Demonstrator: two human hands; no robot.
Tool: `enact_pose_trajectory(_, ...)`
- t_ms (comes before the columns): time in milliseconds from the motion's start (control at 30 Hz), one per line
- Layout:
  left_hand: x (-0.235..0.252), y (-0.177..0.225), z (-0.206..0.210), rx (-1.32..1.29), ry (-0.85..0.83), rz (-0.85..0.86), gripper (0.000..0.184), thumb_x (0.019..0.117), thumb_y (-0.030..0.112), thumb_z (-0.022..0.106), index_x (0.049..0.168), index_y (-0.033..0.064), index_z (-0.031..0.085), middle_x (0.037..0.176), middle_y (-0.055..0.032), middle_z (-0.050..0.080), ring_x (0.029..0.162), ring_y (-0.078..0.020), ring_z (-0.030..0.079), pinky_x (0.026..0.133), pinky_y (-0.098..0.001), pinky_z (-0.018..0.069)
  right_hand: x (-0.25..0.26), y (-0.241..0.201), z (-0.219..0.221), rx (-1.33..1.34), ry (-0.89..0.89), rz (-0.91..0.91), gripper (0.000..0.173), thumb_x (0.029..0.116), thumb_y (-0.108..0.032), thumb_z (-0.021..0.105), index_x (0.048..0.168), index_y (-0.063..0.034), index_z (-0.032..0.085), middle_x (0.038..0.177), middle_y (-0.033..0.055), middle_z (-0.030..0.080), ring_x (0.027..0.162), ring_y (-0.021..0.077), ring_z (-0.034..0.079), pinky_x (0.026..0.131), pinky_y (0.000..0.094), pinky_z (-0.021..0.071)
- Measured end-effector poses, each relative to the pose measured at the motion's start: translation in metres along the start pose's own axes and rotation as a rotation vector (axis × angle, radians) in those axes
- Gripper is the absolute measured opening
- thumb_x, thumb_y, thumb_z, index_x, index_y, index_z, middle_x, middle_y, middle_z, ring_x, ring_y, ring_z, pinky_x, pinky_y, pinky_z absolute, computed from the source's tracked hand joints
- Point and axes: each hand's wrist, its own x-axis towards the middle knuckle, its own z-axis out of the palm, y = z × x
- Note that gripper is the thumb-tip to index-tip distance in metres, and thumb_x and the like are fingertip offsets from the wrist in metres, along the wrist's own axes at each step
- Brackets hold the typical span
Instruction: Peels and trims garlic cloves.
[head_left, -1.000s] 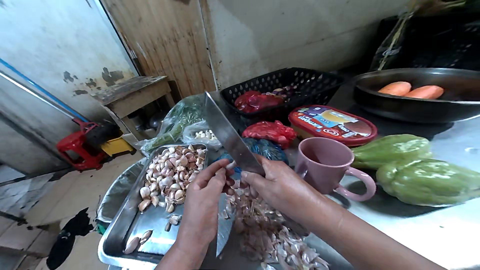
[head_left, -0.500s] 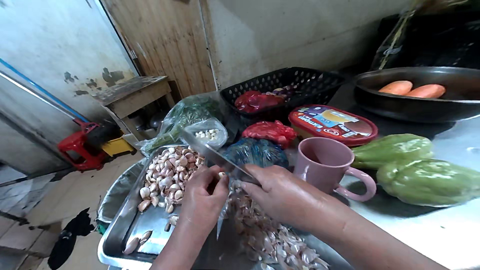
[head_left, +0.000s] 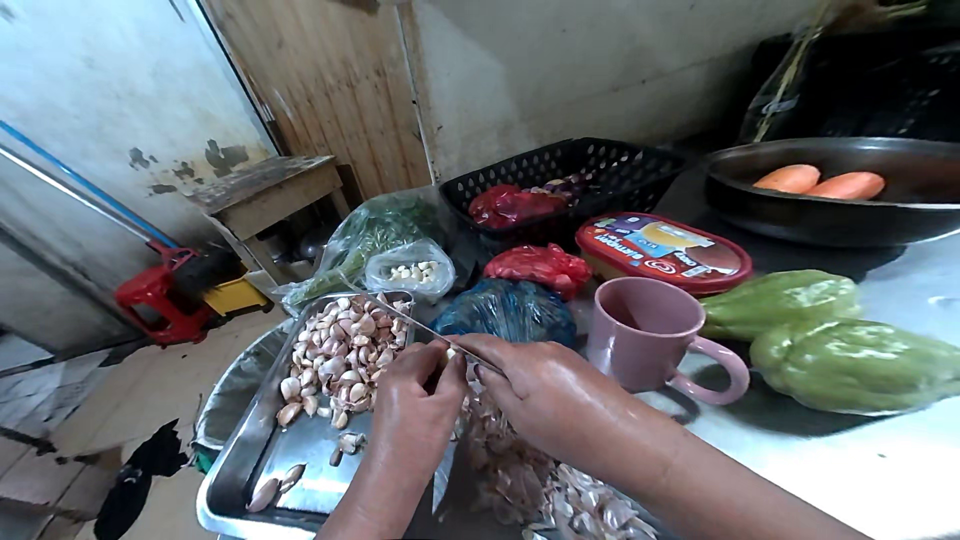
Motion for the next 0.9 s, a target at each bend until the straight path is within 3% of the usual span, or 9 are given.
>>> enact_pose_trajectory(233, 0.000, 0.001, 0.005, -0.091, 0.020, -0.017, 0.017, 0.0963, 0.016, 0.061, 0.102, 0.0079, 0.075, 0.083, 0.0017, 0.064, 0.066, -0.0040, 0.061, 0.061, -0.0191, 0.0533, 0.001, -0.003, 0.002, -0.048, 0.018, 0.031, 0.035, 0.1041, -0.016, 0.052, 0.136, -0.0230, 0.063, 0.082, 0.0057, 0.072, 0.074, 0.0249, 0.071, 0.068, 0.0448, 0.0581)
enact_pose_trajectory(300, 0.001, -0.001, 0.003, -0.210, -0.020, -0.054, 0.021, 0.0955, 0.014, 0.061, 0.110, 0.0076, 0.074, 0.089, 0.0005, 0.066, 0.070, -0.0061, 0.064, 0.064, -0.0219, 0.0554, 0.002, -0.005, -0.003, 0.021, -0.037, 0.095, 0.034, 0.1066, -0.020, 0.052, 0.139, -0.0215, 0.062, 0.086, 0.0077, 0.072, 0.077, 0.0259, 0.071, 0.071, 0.0462, 0.0576)
enact_pose_trajectory(433, 0.005, -0.009, 0.001, -0.454, -0.081, -0.073, 0.030, 0.0937, 0.009, 0.056, 0.119, 0.0048, 0.070, 0.099, -0.0038, 0.069, 0.077, -0.0102, 0.064, 0.069, -0.0254, 0.0553, 0.003, -0.004, -0.010, 0.074, -0.023, 0.184, 0.031, 0.1067, -0.023, 0.053, 0.135, -0.0185, 0.063, 0.081, 0.0079, 0.069, 0.074, 0.0249, 0.068, 0.069, 0.0456, 0.0563)
enact_pose_trajectory(567, 0.011, -0.005, -0.002, -0.609, -0.081, -0.201, 0.039, 0.0930, -0.002, 0.047, 0.126, 0.0022, 0.066, 0.106, -0.0093, 0.068, 0.073, -0.0123, 0.062, 0.063, -0.0242, 0.0523, 0.003, 0.005, -0.017, 0.129, 0.073, 0.234, 0.030, 0.1060, -0.023, 0.056, 0.134, -0.0160, 0.063, 0.081, 0.0059, 0.069, 0.071, 0.0210, 0.067, 0.067, 0.0433, 0.0563)
enact_pose_trajectory(733, 0.066, -0.003, -0.014, -0.493, -0.073, -0.329, 0.036, 0.0983, -0.005, 0.048, 0.131, 0.0036, 0.060, 0.104, -0.0072, 0.064, 0.065, -0.0096, 0.055, 0.058, -0.0237, 0.0472, 0.003, 0.013, -0.019, 0.091, 0.167, 0.195, 0.028, 0.1042, -0.023, 0.055, 0.129, -0.0161, 0.066, 0.077, 0.0039, 0.068, 0.068, 0.0198, 0.067, 0.064, 0.0432, 0.0565)
enact_pose_trajectory(800, 0.106, 0.000, -0.018, -0.343, -0.036, -0.313, 0.042, 0.0983, -0.002, 0.048, 0.140, 0.0035, 0.054, 0.105, -0.0087, 0.061, 0.067, -0.0108, 0.053, 0.058, -0.0252, 0.0455, 0.003, 0.009, -0.022, 0.088, 0.116, 0.225, 0.030, 0.1055, -0.025, 0.055, 0.132, -0.0168, 0.065, 0.080, 0.0061, 0.069, 0.072, 0.0230, 0.067, 0.068, 0.0460, 0.0560)
enact_pose_trajectory(833, 0.124, 0.003, -0.021, -0.285, -0.042, -0.301, 0.046, 0.0993, 0.000, 0.048, 0.145, 0.0037, 0.048, 0.120, -0.0123, 0.059, 0.078, -0.0129, 0.056, 0.066, -0.0273, 0.0476, 0.003, 0.008, -0.023, 0.087, 0.099, 0.233, 0.030, 0.1058, -0.025, 0.055, 0.133, -0.0173, 0.065, 0.081, 0.0073, 0.069, 0.074, 0.0245, 0.068, 0.070, 0.0474, 0.0559)
enact_pose_trajectory(900, 0.148, 0.007, -0.025, -0.198, -0.039, -0.262, 0.051, 0.1003, 0.003, 0.047, 0.151, 0.0018, 0.042, 0.137, -0.0180, 0.053, 0.091, -0.0172, 0.059, 0.076, -0.0314, 0.0497, 0.004, 0.011, -0.021, 0.067, 0.091, 0.224, 0.030, 0.1056, -0.024, 0.055, 0.133, -0.0170, 0.065, 0.080, 0.0075, 0.069, 0.073, 0.0243, 0.067, 0.069, 0.0471, 0.0559)
